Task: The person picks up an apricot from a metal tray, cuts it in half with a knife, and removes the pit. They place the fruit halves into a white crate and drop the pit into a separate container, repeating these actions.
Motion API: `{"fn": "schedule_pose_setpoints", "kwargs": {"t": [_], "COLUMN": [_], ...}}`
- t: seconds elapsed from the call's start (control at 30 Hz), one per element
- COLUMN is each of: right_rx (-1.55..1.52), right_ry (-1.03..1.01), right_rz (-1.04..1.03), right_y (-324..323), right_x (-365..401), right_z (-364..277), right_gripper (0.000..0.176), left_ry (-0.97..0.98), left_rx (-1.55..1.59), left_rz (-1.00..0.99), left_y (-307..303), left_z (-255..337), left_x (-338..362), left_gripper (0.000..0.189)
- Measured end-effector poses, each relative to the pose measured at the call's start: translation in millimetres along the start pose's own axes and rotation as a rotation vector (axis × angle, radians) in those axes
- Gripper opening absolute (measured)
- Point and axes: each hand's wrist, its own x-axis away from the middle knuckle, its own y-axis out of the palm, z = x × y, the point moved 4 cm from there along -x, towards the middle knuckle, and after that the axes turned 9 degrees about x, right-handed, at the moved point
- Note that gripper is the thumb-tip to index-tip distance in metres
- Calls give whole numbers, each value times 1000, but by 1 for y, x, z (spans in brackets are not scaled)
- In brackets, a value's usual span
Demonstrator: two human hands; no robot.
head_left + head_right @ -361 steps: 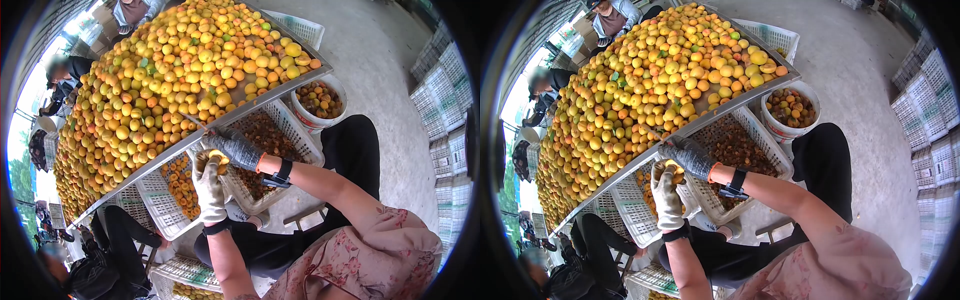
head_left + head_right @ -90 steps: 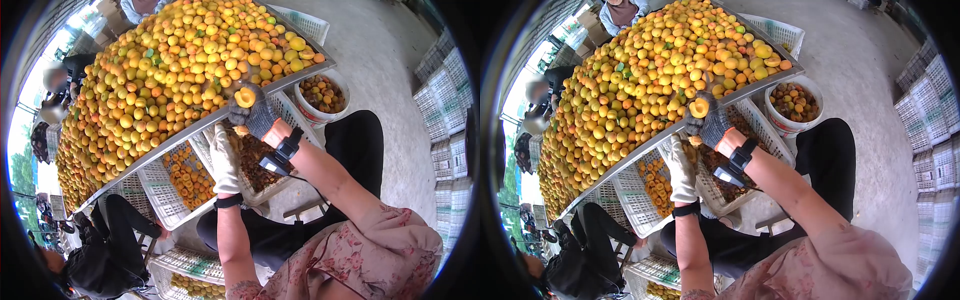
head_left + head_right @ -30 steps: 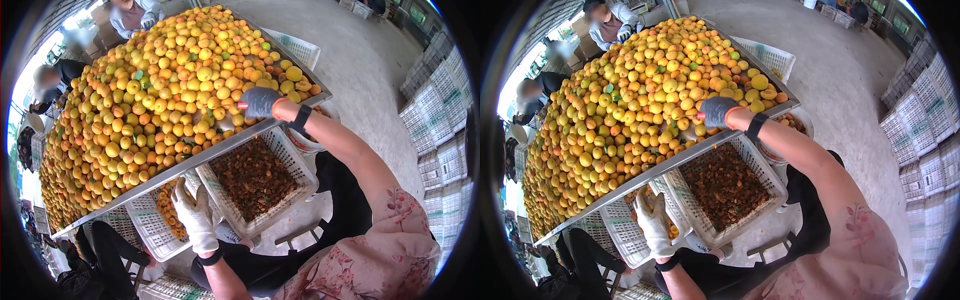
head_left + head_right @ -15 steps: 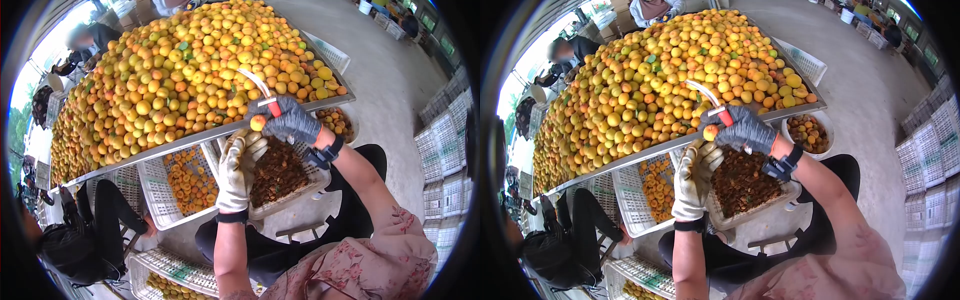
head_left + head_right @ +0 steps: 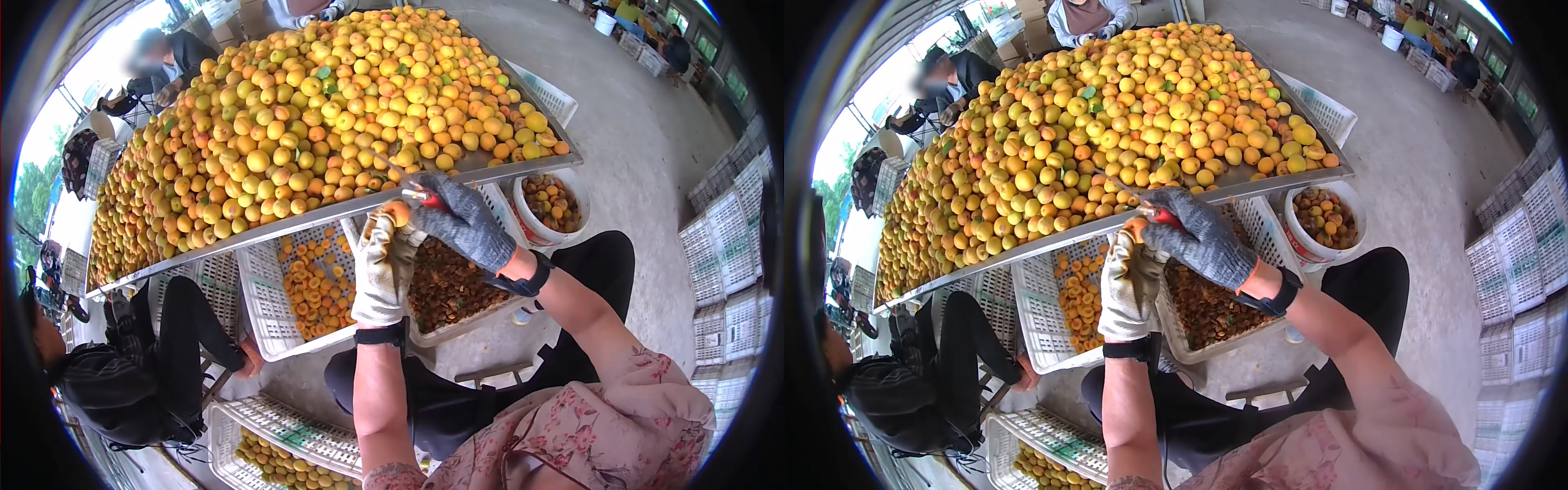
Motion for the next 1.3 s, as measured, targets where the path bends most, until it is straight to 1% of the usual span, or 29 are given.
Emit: {"fn": "schedule_pose_setpoints", "kwargs": {"t": [0.03, 0.07, 0.13, 0.17, 0.2, 0.27, 0.3, 0.4, 0.53, 0.67, 0.83, 0.9, 0.93, 0.97, 1.03, 1.1, 1.2, 1.23, 1.27, 1.3], "right_rx": [-87, -87, 35, 102, 103, 85, 91, 49, 34, 20, -67, -51, -35, -34, -1, -12, -61, -98, -98, -67], "right_ry": [-5, -5, -18, -85, -83, 30, 60, 77, 107, 108, 174, 205, 235, 237, 156, 148, 164, 189, 190, 169], "right_rz": [48, 49, -45, -15, -14, -132, -144, -156, -148, -131, -142, -151, -157, -156, -115, -102, -85, -85, -86, -94], "right_y": [0, -3, -9, -7, -8, -4, -1, 6, 7, 8, 11, 11, 12, 14, 19, 23, 23, 23, 24, 24], "right_x": [5, 10, 18, 23, 25, 29, 30, 36, 38, 40, 40, 39, 38, 38, 37, 35, 30, 28, 26, 24], "right_z": [4, 4, 0, 8, 5, 2, 6, 12, 11, 15, 20, 16, 15, 18, 25, 31, 33, 34, 34, 32], "right_gripper": [35, 35, 31, 30, 30, 31, 32, 32, 29, 30, 29, 28, 27, 27, 25, 25, 25, 24, 24, 24], "left_ry": [-4, -8, 24, 50, 75, 99, 124, 107, 98, 85, 63, 97, 94, 113, 127, 82, 90, 90, 89, 152], "left_rx": [-54, -108, -81, -94, -107, -122, -136, -176, -207, -204, -184, -159, -160, -189, -219, -301, -300, -378, -378, -383], "left_rz": [32, 64, -38, -17, 3, 18, 33, 5, 21, 31, 64, 79, 80, 112, 140, 125, 88, 78, 79, 103], "left_y": [4, 5, 0, -2, 1, 1, 1, -1, 2, 0, 1, 2, 1, 0, -1, 1, 10, 9, 12, 16], "left_z": [5, 10, 18, 19, 22, 22, 22, 21, 19, 17, 13, 14, 13, 13, 13, 15, 15, 17, 17, 20], "left_x": [2, 4, -1, 0, 1, 1, 2, 1, 3, 1, 1, 2, 2, 2, 3, 4, 3, 2, 0, -2], "left_gripper": [31, 32, 39, 39, 40, 40, 39, 39, 39, 39, 38, 31, 31, 30, 29, 34, 35, 37, 37, 36]}}
